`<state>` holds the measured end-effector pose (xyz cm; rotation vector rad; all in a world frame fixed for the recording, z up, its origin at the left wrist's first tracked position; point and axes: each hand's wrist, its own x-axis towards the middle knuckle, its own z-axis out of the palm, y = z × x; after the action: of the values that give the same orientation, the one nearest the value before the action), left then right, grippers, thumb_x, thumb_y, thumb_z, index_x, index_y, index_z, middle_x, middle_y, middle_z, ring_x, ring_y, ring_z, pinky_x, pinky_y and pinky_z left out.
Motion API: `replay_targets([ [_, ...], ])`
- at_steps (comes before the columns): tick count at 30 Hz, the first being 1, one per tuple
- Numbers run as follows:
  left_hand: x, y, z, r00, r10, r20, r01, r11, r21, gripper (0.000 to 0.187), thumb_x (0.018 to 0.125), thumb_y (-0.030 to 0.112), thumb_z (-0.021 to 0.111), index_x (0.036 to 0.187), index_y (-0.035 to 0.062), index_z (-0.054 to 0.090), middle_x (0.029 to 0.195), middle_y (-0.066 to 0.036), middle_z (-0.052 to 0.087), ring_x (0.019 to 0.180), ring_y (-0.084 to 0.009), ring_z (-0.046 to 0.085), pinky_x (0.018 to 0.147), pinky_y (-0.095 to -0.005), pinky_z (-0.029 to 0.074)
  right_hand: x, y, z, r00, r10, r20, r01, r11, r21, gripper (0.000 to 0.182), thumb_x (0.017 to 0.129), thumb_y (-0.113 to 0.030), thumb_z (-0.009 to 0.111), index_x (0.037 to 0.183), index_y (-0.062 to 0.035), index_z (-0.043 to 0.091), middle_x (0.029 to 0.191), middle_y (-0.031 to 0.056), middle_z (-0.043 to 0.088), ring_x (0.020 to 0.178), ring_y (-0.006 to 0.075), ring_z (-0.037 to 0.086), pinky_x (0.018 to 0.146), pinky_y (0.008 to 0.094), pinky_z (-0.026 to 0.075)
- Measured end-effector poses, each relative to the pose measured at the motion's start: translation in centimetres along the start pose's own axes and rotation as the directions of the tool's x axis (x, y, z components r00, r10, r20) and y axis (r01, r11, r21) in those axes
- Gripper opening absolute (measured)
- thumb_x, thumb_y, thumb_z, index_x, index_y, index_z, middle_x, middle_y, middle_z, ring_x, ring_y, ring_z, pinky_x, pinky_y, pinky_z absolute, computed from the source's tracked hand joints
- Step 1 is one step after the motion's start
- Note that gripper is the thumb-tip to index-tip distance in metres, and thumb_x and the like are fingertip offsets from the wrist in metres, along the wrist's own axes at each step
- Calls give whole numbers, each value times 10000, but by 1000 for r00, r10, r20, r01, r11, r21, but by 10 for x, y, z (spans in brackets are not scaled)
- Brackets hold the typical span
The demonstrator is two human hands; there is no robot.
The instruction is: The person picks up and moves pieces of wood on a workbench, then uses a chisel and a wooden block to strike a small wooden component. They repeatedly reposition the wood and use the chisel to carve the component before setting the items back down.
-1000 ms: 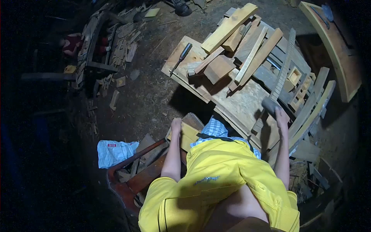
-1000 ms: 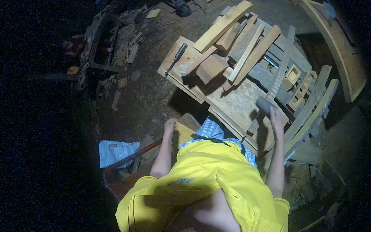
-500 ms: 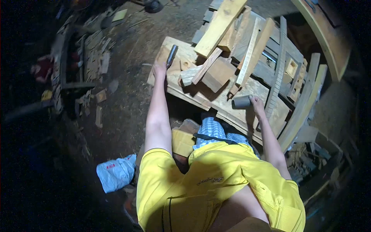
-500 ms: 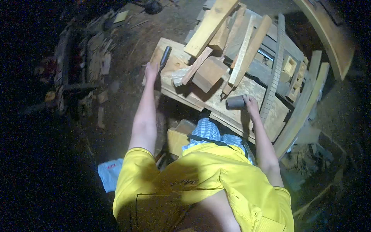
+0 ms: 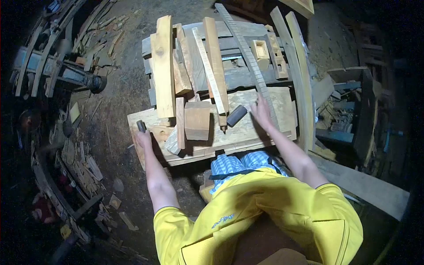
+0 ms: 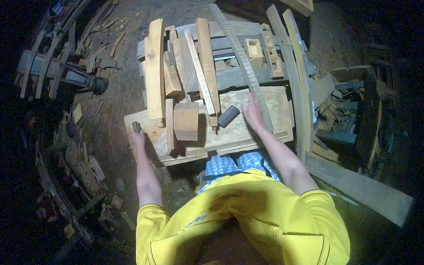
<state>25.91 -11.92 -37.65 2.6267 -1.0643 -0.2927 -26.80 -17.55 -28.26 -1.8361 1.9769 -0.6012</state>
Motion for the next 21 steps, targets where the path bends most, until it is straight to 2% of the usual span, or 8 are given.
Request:
replay_targets([
  [2, -9, -3, -12, 999, 10, -52, -16, 993, -117, 407, 671, 214, 695, 960, -40, 563, 933, -235, 614, 896, -378, 594, 795, -423, 467, 16, 8, -15, 992, 121, -34, -117, 988, 99, 538, 839, -189, 555, 1298, 0, 350, 1169, 239, 468, 1123, 379, 436, 961, 425, 352],
  [3, -15, -3, -22, 994, 0, -105, -25, 971, -238, 417, 669, 198, 676, 981, -49, 552, 932, -233, 614, 894, -379, 594, 802, -412, 465, 26, 20, -21, 996, 27, -85, -24, 999, 41, 594, 837, -207, 571, 1326, 3, 307, 1178, 252, 458, 1129, 389, 431, 967, 432, 348],
  [5, -30, -2, -55, 988, -140, -59, 130, 980, -149, 425, 688, 186, 650, 1006, -72, 533, 941, -234, 611, 885, -367, 596, 804, -398, 458, 56, 36, -32, 994, 93, -54, -93, 996, -8, 664, 823, -243, 603, 1344, 6, 276, 1221, 271, 434, 1152, 397, 417, 977, 438, 339],
  [8, -59, -10, -102, 988, -130, -81, 72, 860, -505, 389, 731, 192, 641, 1002, -67, 539, 951, -208, 622, 862, -305, 604, 781, -389, 450, 106, 58, -31, 978, 2, -209, -11, 999, -42, 733, 804, -297, 637, 1344, 30, 264, 1273, 280, 402, 1177, 403, 400, 985, 439, 332],
  [11, -95, -25, -147, 929, -133, -346, -12, 922, -387, 275, 783, 183, 642, 907, -39, 538, 841, -104, 615, 761, -217, 581, 737, -331, 462, 158, 61, -33, 981, 140, -136, -140, 990, 6, 876, 763, -429, 658, 1353, 58, 232, 1321, 281, 366, 1211, 404, 377, 999, 433, 324],
  [13, -136, -3, -198, 946, -300, -124, 148, 739, -658, 131, 818, 120, 588, 854, 6, 536, 815, -75, 602, 745, -180, 577, 726, -308, 468, 189, 75, -15, 970, 178, -166, -165, 982, 91, 933, 729, -474, 671, 1365, 39, 220, 1329, 278, 359, 1225, 397, 368, 1010, 437, 314],
  [15, -182, 30, -230, 918, -215, -333, -115, 659, -743, 73, 833, 86, 584, 833, 50, 521, 815, -69, 598, 754, -143, 564, 702, -298, 457, 205, 66, -14, 952, 301, -63, -297, 953, 65, 978, 697, -495, 691, 1376, 13, 203, 1338, 271, 350, 1246, 394, 343, 1020, 454, 298],
  [21, -283, 103, -280, 805, -422, -417, -194, 476, -858, 66, 848, 71, 559, 859, 86, 496, 778, -32, 521, 748, -141, 509, 728, -277, 426, 219, 56, 0, 939, 339, -50, -340, 940, -8, 858, 653, -467, 733, 1236, -1, 310, 1283, 258, 380, 1212, 412, 353, 959, 540, 315],
])
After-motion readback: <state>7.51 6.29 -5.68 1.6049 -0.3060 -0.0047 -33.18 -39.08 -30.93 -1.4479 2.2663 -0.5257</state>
